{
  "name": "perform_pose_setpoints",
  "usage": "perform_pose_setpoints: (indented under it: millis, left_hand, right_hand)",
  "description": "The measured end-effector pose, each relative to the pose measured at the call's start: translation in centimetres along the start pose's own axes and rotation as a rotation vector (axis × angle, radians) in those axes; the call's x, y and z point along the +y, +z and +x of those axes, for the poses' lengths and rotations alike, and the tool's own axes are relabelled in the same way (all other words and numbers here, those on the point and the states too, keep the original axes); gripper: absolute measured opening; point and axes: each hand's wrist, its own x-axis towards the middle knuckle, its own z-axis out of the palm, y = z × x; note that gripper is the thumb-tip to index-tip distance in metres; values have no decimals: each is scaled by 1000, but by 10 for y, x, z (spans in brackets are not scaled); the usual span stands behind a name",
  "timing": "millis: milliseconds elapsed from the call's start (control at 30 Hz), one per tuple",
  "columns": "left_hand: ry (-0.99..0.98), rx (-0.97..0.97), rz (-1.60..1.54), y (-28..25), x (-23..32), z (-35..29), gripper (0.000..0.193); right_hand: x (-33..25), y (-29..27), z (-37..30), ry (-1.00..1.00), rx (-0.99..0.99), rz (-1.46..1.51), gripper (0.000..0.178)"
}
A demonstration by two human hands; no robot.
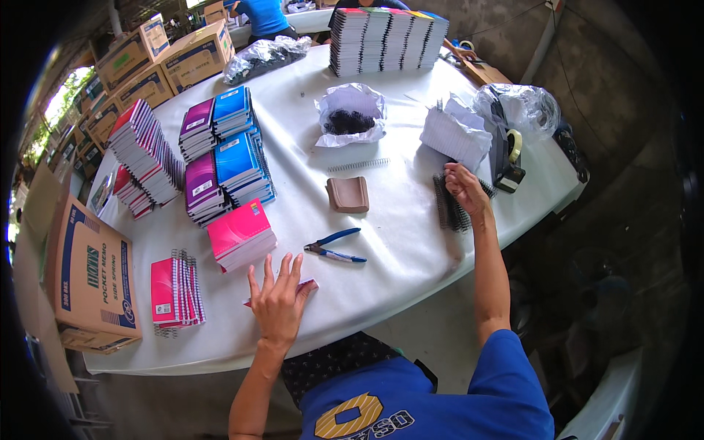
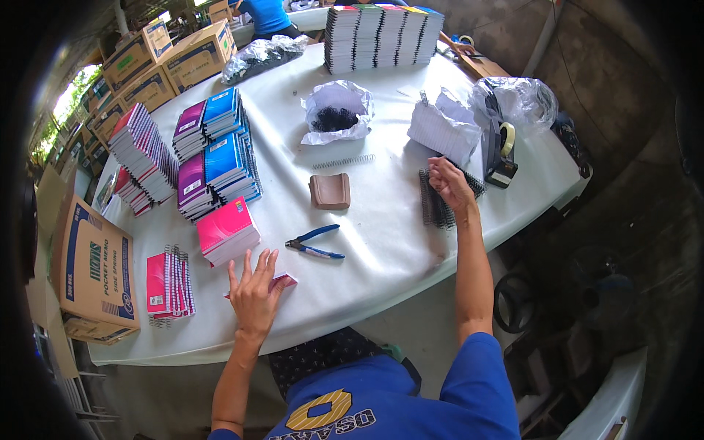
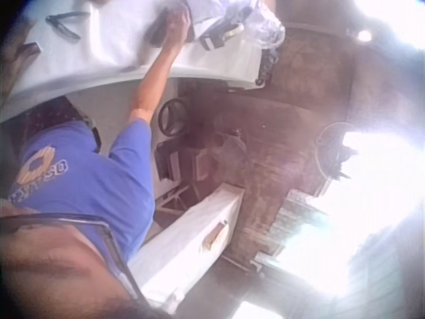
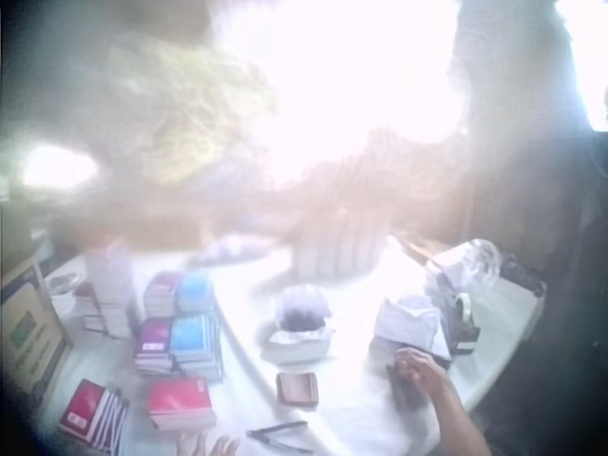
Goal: The person binds notebooks by threading plastic spirals through the punched holes by hand and cutting the excess spiral with pliers.
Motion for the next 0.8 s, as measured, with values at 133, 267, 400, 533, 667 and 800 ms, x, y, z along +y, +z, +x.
perform_pose_setpoints:
  millis: [133,267,400,533,667,800]
  left_hand:
    - [-10,7,-4,2,-3,-1,60]
    - [5,-7,-24,0,0,2,59]
    - [10,-17,-26,-2,2,3,59]
    - [11,-12,-10,-1,0,1,58]
    - [2,-21,2,-1,0,2,61]
    - [-3,-30,-19,-3,1,3,62]
  right_hand:
    - [18,49,-5,-14,8,-577,26]
    - [28,53,-1,50,35,-751,22]
    - [36,47,2,90,94,-764,25]
    - [46,67,-3,-74,-60,-1135,25]
    - [54,99,-8,107,-1,-1057,17]
    - [89,117,-11,-177,-310,-1475,14]
